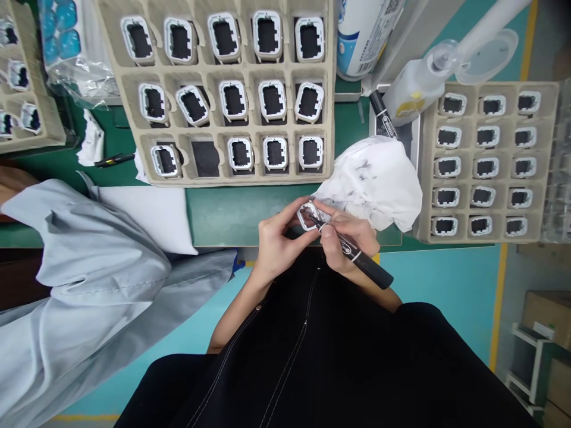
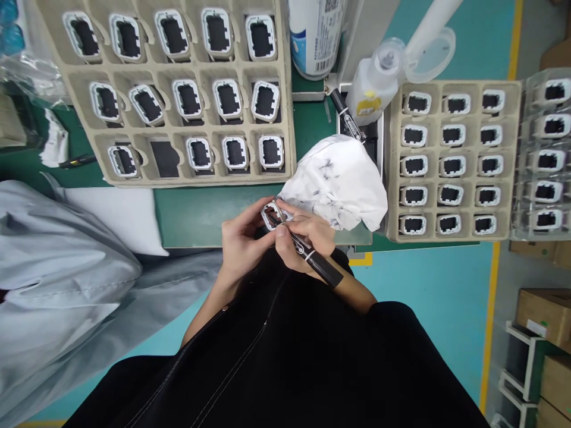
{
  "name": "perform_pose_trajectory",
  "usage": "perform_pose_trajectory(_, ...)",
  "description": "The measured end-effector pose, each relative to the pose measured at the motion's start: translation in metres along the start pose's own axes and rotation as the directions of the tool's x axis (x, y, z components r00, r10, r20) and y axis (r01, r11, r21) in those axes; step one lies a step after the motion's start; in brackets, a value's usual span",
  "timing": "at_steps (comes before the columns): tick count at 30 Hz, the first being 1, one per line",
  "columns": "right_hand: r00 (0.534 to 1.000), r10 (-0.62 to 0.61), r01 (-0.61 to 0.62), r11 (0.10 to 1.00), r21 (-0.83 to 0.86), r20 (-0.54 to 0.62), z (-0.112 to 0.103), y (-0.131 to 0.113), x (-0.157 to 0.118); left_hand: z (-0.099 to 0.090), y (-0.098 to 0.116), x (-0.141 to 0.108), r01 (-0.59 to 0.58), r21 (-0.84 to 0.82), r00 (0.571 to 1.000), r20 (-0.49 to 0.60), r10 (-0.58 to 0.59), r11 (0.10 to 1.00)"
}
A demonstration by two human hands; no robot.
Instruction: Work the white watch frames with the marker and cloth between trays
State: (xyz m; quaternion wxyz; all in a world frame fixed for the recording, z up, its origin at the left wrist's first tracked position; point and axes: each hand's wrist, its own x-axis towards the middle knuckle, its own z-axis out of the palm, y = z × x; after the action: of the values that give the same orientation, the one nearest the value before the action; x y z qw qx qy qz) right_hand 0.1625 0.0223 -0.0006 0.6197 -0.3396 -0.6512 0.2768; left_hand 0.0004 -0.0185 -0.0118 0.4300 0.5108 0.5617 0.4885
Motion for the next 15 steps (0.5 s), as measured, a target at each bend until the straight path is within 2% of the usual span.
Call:
perform_pose_trajectory(10,0.999,-0.012,0.012,1.000,0.015,0.045,-0.002,-0.004,0.000,-0.003,-0.006,-0.001,-0.077,0.032,0.996,0.045,0.076,0.996)
perform_pose_trajectory(15,0.999,-0.030,0.029,0.999,0.019,0.026,-0.007,0.007,-0.013,-0.002,-0.010,-0.002,-0.079,-0.005,0.995,0.063,0.079,0.997)
